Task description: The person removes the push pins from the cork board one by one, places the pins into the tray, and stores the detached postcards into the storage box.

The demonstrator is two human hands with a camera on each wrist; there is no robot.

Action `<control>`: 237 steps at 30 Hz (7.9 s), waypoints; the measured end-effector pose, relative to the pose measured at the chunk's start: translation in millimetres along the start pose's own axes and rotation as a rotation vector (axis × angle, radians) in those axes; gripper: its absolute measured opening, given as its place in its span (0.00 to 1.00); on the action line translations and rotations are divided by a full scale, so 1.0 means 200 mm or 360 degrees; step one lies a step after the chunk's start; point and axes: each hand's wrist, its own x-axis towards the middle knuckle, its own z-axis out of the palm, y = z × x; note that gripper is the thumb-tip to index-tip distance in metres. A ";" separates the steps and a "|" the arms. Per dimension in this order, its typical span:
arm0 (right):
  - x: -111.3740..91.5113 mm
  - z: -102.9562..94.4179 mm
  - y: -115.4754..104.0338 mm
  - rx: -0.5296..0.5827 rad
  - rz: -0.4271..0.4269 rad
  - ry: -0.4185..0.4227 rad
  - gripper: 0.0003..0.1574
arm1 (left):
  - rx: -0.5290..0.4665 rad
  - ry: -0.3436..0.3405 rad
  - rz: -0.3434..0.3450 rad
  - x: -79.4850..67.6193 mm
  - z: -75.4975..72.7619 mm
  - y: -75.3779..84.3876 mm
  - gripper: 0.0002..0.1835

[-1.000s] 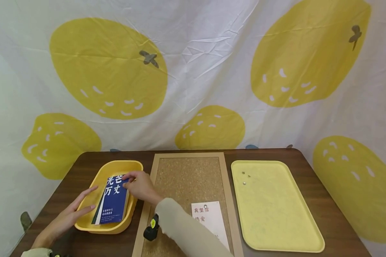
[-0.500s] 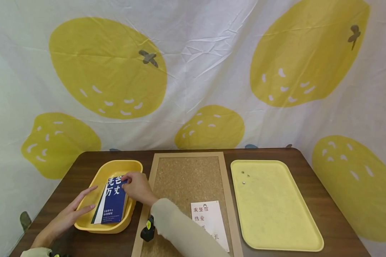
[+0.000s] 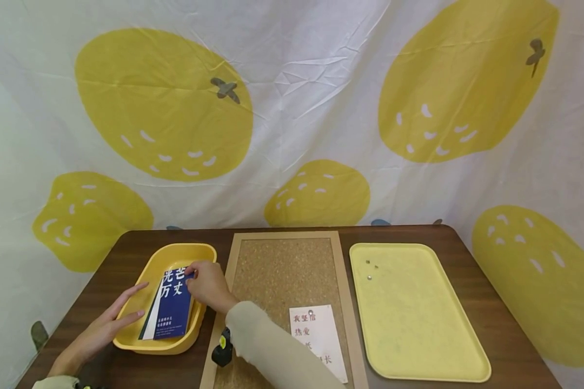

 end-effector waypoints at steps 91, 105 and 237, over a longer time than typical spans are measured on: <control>-0.02 -0.03 -0.04 -0.0143 -0.0004 -0.0090 0.09 | -0.0009 -0.0036 -0.0020 0.01 -0.01 0.00 0.39; -0.03 -0.11 -0.02 0.0019 -0.0152 -0.0133 0.11 | -0.0033 -0.0015 0.0035 0.00 0.00 0.01 0.38; -0.60 -0.95 0.84 -0.0001 -0.0007 -0.0094 0.08 | 0.0496 0.0358 0.0304 -0.05 0.01 0.15 0.40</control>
